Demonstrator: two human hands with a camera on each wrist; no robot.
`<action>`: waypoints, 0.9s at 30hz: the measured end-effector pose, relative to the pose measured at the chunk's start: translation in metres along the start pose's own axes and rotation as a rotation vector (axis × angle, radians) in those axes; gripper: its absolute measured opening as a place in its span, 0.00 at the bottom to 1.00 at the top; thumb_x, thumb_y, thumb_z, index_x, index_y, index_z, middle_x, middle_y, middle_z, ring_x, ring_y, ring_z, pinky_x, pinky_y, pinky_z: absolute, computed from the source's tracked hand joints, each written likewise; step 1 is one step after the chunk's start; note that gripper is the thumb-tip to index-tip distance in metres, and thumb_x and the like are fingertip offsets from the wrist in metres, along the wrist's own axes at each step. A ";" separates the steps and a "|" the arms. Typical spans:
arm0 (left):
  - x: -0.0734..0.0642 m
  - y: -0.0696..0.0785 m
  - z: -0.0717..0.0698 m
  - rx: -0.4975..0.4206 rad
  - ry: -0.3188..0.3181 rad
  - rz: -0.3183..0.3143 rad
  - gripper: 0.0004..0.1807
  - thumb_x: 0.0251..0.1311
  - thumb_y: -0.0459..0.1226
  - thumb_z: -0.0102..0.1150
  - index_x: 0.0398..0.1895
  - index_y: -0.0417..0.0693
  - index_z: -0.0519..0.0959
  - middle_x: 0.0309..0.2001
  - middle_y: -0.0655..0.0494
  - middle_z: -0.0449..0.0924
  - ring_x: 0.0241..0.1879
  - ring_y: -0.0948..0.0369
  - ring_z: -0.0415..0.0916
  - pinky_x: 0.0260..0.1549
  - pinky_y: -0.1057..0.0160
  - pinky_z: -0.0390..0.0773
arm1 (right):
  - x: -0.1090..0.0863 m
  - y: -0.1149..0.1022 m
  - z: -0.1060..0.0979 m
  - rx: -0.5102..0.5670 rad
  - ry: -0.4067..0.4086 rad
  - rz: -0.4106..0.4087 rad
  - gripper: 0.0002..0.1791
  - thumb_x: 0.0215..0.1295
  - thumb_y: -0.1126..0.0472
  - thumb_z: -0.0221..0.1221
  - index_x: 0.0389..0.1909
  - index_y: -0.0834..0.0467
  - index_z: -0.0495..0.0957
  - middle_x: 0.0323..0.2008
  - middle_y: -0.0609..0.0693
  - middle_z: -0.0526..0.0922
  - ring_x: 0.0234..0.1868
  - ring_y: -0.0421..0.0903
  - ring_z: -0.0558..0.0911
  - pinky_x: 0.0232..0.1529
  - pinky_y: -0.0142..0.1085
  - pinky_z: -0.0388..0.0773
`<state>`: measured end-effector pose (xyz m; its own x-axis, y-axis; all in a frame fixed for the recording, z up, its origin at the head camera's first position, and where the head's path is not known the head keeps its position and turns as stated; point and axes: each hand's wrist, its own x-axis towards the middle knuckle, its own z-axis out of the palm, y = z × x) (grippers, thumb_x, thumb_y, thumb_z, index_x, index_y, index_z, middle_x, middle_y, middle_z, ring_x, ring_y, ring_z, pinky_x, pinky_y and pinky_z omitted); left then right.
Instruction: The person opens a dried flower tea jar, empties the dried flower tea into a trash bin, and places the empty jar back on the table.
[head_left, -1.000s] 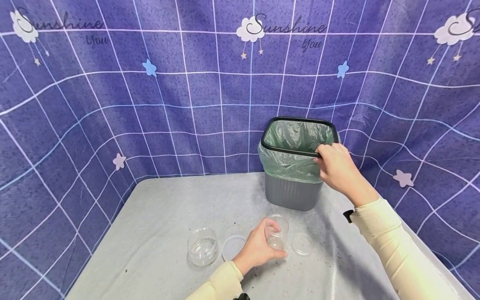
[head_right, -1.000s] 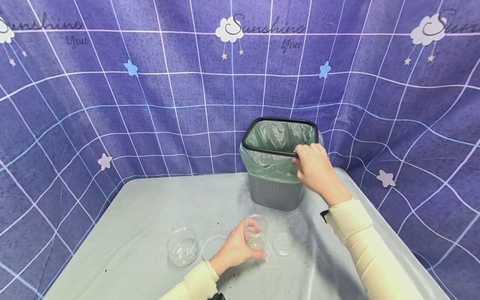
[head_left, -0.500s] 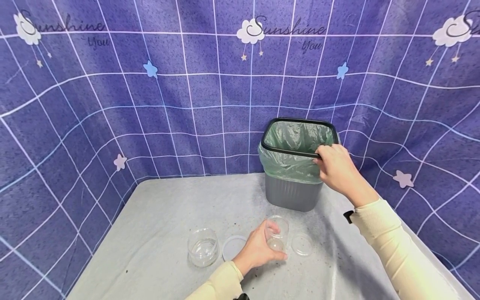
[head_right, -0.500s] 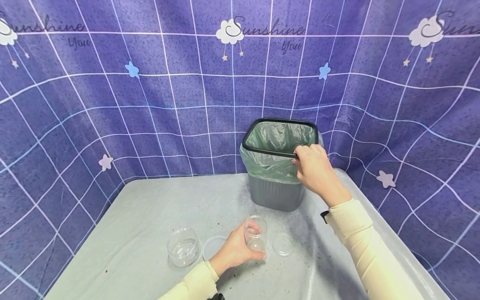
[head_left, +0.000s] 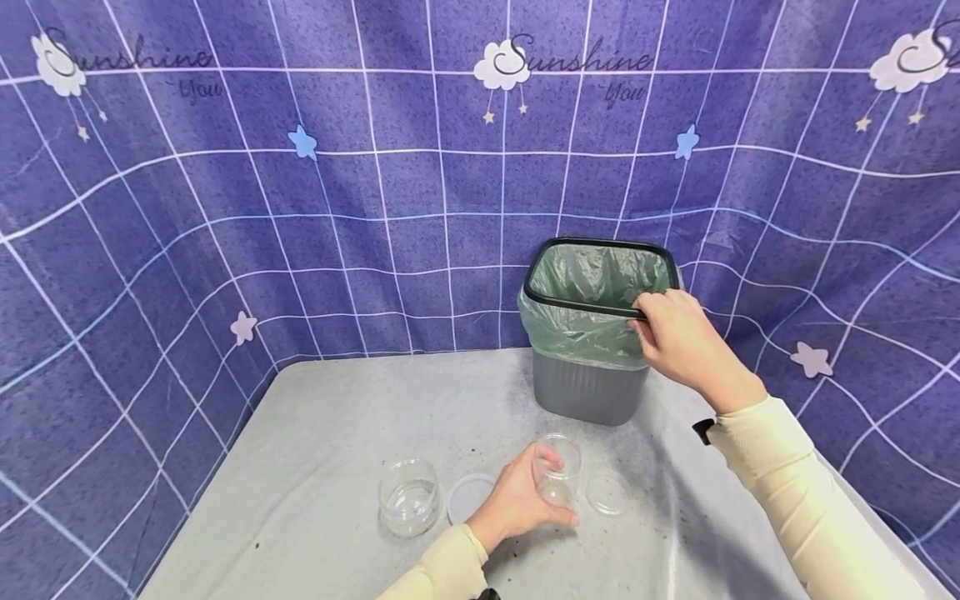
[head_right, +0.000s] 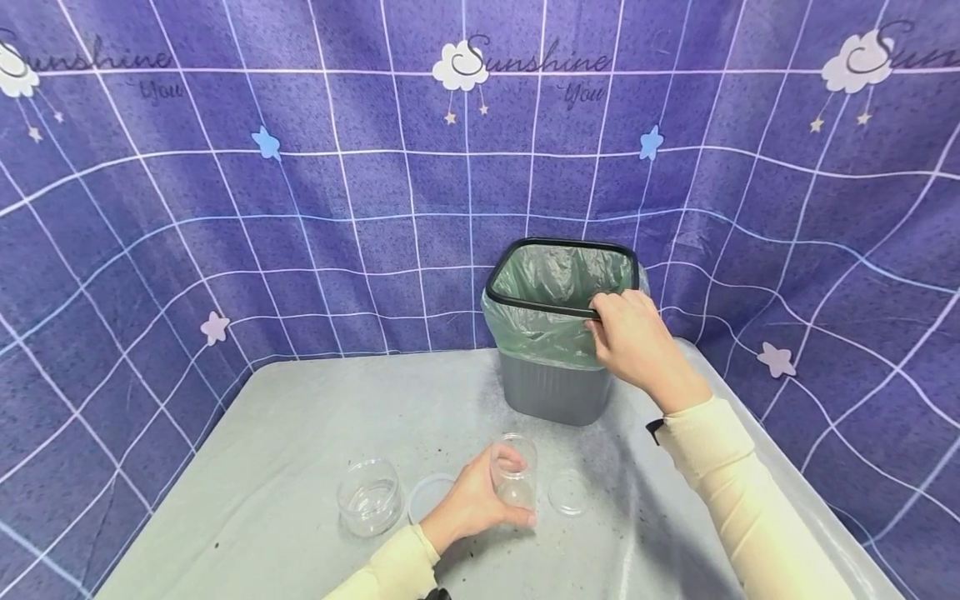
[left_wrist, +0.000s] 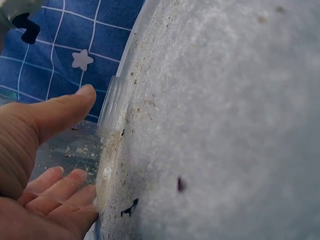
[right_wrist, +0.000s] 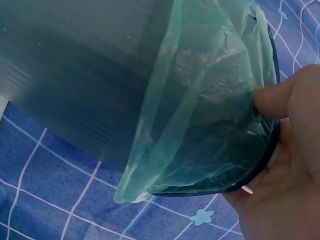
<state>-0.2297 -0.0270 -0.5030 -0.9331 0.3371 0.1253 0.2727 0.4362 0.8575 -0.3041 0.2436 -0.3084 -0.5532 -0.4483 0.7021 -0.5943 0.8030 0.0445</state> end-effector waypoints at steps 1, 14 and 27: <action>0.000 0.000 0.000 0.000 0.000 -0.001 0.42 0.27 0.45 0.91 0.52 0.56 0.76 0.49 0.64 0.82 0.48 0.67 0.76 0.52 0.61 0.75 | 0.000 0.000 -0.001 0.003 0.001 -0.005 0.08 0.60 0.69 0.62 0.27 0.58 0.72 0.20 0.47 0.70 0.27 0.55 0.71 0.43 0.53 0.69; -0.005 0.008 -0.018 -0.001 -0.030 0.037 0.53 0.30 0.40 0.90 0.67 0.51 0.72 0.63 0.51 0.81 0.64 0.49 0.76 0.64 0.49 0.74 | -0.001 0.001 -0.002 0.041 0.026 -0.031 0.06 0.61 0.67 0.62 0.38 0.65 0.80 0.30 0.58 0.82 0.34 0.60 0.78 0.46 0.55 0.73; -0.020 0.020 -0.055 0.167 -0.053 0.058 0.53 0.38 0.28 0.71 0.77 0.47 0.63 0.73 0.45 0.70 0.72 0.46 0.67 0.69 0.42 0.67 | -0.003 -0.002 -0.006 0.060 0.027 -0.008 0.12 0.62 0.66 0.62 0.45 0.66 0.81 0.39 0.60 0.84 0.42 0.62 0.80 0.49 0.56 0.74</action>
<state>-0.2181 -0.0705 -0.4608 -0.9023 0.4070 0.1422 0.3649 0.5454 0.7546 -0.2974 0.2460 -0.3062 -0.5328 -0.4438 0.7205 -0.6333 0.7739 0.0084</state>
